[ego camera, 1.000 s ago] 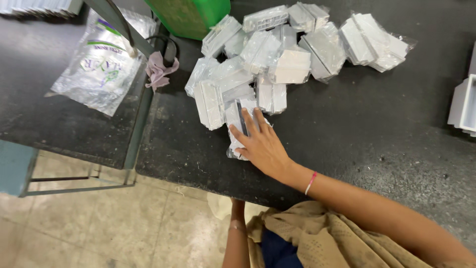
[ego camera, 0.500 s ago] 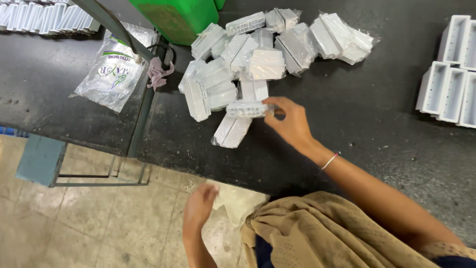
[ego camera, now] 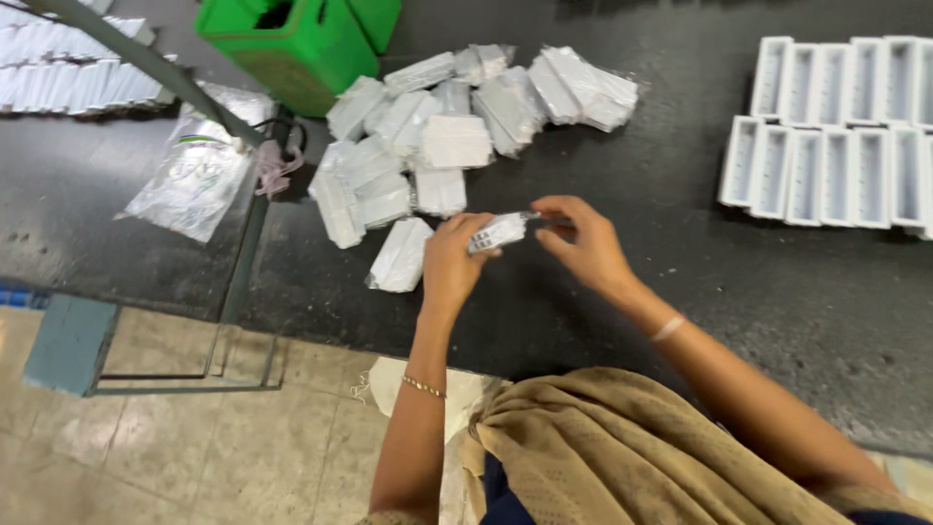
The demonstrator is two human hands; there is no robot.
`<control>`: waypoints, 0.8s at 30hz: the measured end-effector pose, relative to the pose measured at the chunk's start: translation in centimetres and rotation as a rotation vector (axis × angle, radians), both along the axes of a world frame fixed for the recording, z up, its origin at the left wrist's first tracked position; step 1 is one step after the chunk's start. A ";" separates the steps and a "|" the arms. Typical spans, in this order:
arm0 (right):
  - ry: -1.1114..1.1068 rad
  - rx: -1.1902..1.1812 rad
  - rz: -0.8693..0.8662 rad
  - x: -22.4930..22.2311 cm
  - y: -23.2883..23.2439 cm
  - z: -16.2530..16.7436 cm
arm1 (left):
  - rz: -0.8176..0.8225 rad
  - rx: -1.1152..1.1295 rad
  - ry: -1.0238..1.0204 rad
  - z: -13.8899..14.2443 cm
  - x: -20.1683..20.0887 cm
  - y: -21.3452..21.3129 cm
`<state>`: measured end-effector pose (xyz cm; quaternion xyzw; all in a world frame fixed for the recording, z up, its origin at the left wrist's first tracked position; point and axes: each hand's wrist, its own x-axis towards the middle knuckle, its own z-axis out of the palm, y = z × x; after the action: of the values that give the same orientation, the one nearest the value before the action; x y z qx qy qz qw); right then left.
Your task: The person repeatedly picks up individually wrapped white plastic trays from a pile, removes the plastic wrap by hand, and places the unwrapped trays into a growing stack on the table. The task continues in a repetitive cycle throughout the clip.
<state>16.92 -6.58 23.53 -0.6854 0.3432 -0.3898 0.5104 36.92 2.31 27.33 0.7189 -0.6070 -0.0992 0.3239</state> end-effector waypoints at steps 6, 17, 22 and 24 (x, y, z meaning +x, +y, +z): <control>0.102 0.216 -0.019 -13.4 2.7 -1.1 | -0.048 0.074 0.438 -0.4 -9.8 0.4; 0.060 0.293 -0.100 -19.7 8.2 -0.6 | 0.024 0.262 0.873 -6.0 -17.5 0.7; 0.083 0.272 -0.047 -19.2 7.8 1.1 | -0.148 0.343 1.013 -5.1 -19.6 0.9; 0.092 0.291 -0.048 -19.5 7.5 1.4 | -0.159 0.261 0.897 -4.6 -20.2 1.3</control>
<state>-2.55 0.89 24.92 -0.6126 0.4355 -0.3163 0.5787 16.77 3.62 22.76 0.5911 -0.4428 -0.4998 0.4524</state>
